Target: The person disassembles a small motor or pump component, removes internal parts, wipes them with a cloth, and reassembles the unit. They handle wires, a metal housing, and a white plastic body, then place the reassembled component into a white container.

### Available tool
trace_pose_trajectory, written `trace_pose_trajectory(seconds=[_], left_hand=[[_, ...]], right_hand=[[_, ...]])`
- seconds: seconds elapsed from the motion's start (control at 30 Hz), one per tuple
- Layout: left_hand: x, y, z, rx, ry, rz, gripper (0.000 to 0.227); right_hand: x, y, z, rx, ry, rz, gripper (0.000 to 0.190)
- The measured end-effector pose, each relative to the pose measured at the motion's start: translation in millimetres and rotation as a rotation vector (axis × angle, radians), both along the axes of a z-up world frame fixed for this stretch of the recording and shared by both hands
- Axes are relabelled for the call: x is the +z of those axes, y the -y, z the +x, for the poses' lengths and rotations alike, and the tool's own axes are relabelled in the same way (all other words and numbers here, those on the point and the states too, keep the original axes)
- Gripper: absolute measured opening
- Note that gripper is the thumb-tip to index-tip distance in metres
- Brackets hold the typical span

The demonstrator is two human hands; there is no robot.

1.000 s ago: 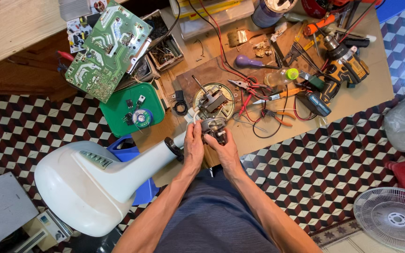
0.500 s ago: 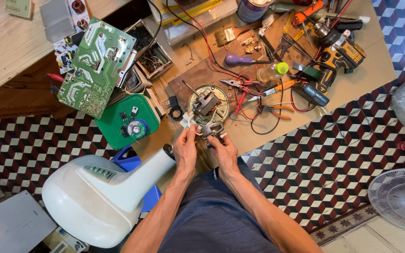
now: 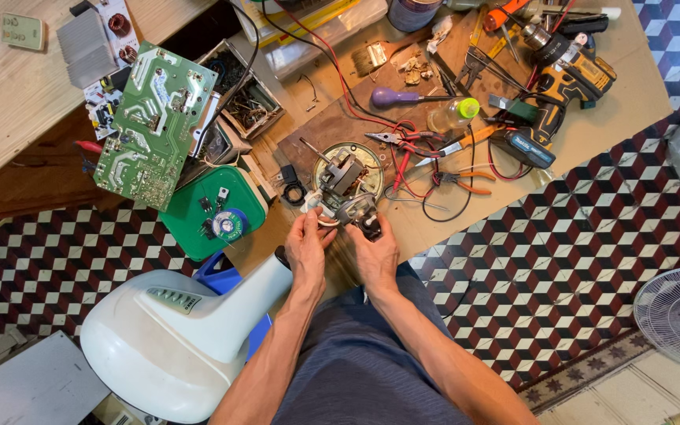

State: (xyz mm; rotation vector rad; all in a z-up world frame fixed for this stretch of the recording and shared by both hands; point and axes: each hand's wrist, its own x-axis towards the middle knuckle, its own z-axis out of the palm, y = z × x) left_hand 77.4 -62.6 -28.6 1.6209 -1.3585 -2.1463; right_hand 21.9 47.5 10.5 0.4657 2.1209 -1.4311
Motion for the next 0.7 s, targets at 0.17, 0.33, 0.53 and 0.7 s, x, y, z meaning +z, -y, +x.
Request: trace_pose_trajectory(seconds=[0.17,0.33,0.53,0.7], left_hand=[[10.1,3.4,-5.4,-0.004,0.003,-0.018,0.04],[35.8,11.8,-10.9,-0.109,0.09,-0.229,0.043],[45.3,30.7,-33.5,-0.434,0.082,-0.791,0.056],[-14.5,67.0,-85.9,-0.498,0.284,-0.475,0.061]], right_hand=[[1.2,8.0,-3.9,-0.018,-0.036,0.126,0.065],[-20.1,10.8,-9.9,-0.028,-0.138,0.138,0.071],[-34.4,2.6,-14.2,-0.009,-0.161,0.131,0.073],[-30.0,-0.7,-13.5,-0.027,-0.125,0.067,0.071]])
